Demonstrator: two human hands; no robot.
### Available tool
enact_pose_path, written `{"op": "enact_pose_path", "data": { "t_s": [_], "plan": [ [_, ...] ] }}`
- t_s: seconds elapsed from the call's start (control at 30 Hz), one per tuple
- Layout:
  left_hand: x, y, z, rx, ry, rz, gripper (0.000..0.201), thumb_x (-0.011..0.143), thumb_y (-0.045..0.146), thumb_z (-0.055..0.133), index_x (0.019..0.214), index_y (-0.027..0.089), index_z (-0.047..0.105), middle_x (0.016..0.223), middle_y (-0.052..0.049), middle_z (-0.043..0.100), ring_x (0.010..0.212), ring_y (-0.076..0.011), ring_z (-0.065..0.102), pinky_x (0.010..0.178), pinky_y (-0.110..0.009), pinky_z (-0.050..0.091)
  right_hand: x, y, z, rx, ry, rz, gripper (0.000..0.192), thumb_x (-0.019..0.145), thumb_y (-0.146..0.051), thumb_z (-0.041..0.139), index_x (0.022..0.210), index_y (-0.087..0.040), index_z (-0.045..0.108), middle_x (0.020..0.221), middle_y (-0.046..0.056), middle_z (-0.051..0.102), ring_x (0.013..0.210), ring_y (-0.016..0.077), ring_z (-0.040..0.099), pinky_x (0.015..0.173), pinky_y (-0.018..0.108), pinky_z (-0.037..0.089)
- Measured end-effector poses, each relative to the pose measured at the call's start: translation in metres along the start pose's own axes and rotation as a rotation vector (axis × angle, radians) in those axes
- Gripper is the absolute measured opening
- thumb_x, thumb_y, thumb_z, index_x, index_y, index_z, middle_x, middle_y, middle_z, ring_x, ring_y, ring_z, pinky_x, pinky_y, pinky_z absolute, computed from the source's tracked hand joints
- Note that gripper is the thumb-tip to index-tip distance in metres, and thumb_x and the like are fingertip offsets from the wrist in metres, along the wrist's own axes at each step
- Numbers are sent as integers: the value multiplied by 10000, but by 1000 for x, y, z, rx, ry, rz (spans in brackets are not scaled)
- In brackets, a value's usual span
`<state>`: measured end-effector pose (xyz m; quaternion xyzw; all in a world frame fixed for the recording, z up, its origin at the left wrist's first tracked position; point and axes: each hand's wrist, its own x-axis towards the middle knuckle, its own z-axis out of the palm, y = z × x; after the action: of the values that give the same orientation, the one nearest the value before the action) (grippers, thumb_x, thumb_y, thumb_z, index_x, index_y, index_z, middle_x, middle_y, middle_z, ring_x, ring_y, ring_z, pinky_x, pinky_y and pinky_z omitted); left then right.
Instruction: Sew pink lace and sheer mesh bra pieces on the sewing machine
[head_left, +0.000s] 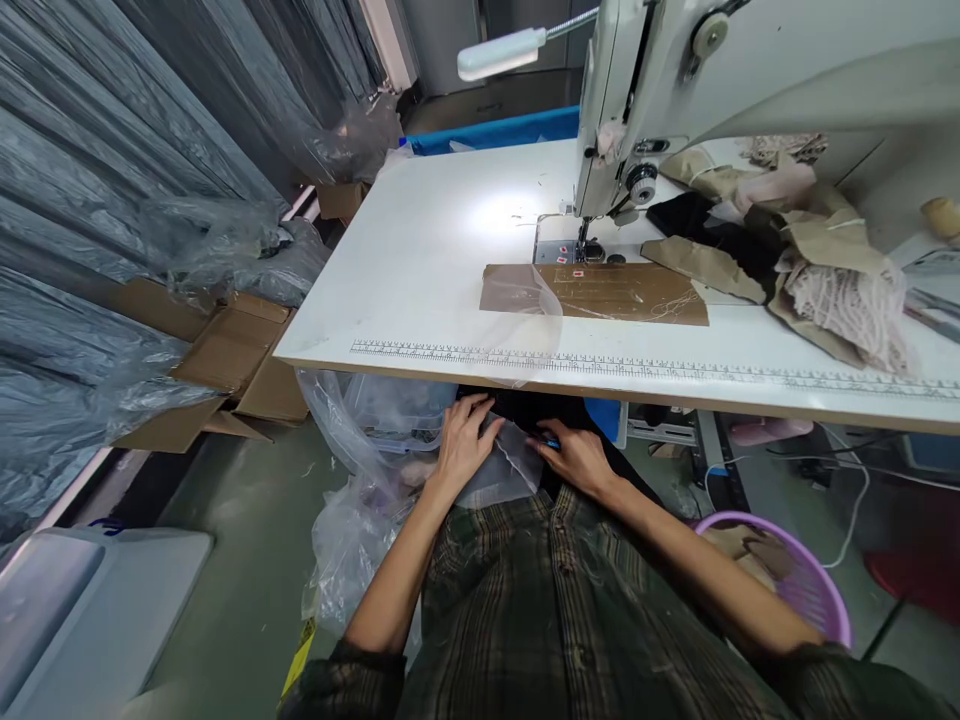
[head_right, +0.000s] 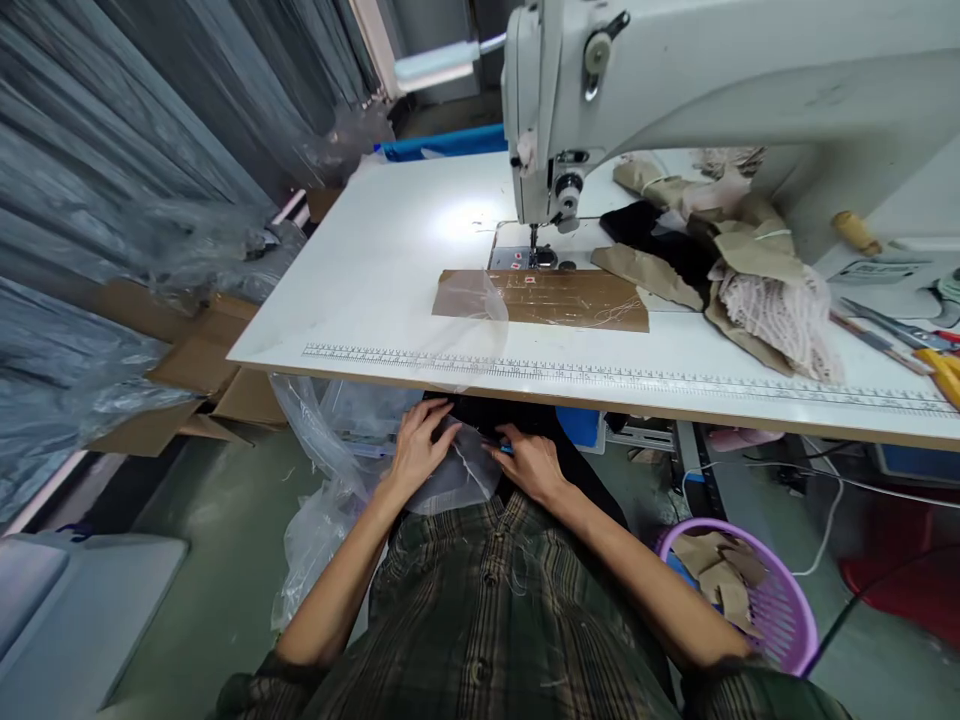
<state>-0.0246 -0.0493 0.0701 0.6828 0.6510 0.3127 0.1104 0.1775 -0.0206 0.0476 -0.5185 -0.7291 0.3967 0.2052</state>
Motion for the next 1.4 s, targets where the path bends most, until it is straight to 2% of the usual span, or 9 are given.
{"op": "enact_pose_path", "data": {
  "t_s": [0.13,0.27,0.4,0.5,0.67,0.77,0.87,1.07,1.4],
  "plan": [
    [12,22,-32,163,322,464,233,837,229,684,1061,186,635,966,-91,693,923,-209,658,828,-349,494,0,-26,-28,256,102,-131,290,909,-408,537,1008,-198,709,880,70,753,812,215,705,713,284,520],
    [55,40,-65,221,68,568,384,867,264,654,1234,182,576,1194,-147,665,1078,-259,625,897,-406,456,4,-53,-44,457,59,-96,418,922,-518,512,880,-165,731,620,22,671,472,133,539,458,245,425],
    [70,50,-82,173,-96,600,193,904,201,582,1064,236,684,960,-66,742,838,-203,657,744,-355,419,-3,-65,-52,506,183,-167,327,898,-458,583,948,-168,727,685,33,684,577,145,589,545,261,473],
    [44,62,-89,96,-92,491,171,898,199,597,1025,238,705,775,-26,735,650,-157,621,663,-328,378,-17,-72,-62,491,263,-231,265,886,-412,614,823,-175,714,622,29,652,536,127,553,500,244,438],
    [-13,87,-78,-45,80,111,145,894,242,616,978,244,735,772,-29,741,658,-167,639,670,-323,427,-35,-75,-56,560,-9,-237,334,783,-444,740,978,-174,727,836,60,722,505,90,498,429,218,391],
    [-30,96,-66,-383,-82,-106,301,933,316,563,1206,249,669,979,-56,741,804,-185,671,775,-322,506,-40,-71,-41,594,-125,-220,594,708,-433,811,1223,-184,654,926,51,712,560,95,535,471,214,440],
    [-38,92,-63,-735,-292,-251,447,993,366,424,1422,252,475,1113,-79,693,796,-163,670,734,-305,552,-44,-67,-33,653,-229,-124,449,774,-471,747,1095,-161,697,777,22,675,527,100,559,450,208,461],
    [-38,63,-61,-510,-36,-158,431,833,341,702,1236,230,598,1155,-87,644,951,-174,635,847,-306,532,-43,-65,-34,788,-288,85,482,831,-561,643,1060,-137,662,516,-49,550,332,79,487,312,167,356],
    [-25,59,-42,-842,-178,-460,377,808,447,708,1056,166,669,975,-92,744,878,-192,708,805,-298,557,-36,-55,-25,773,-213,66,418,866,-579,592,945,-168,580,558,-46,582,331,61,467,309,151,324]
  ]
}}
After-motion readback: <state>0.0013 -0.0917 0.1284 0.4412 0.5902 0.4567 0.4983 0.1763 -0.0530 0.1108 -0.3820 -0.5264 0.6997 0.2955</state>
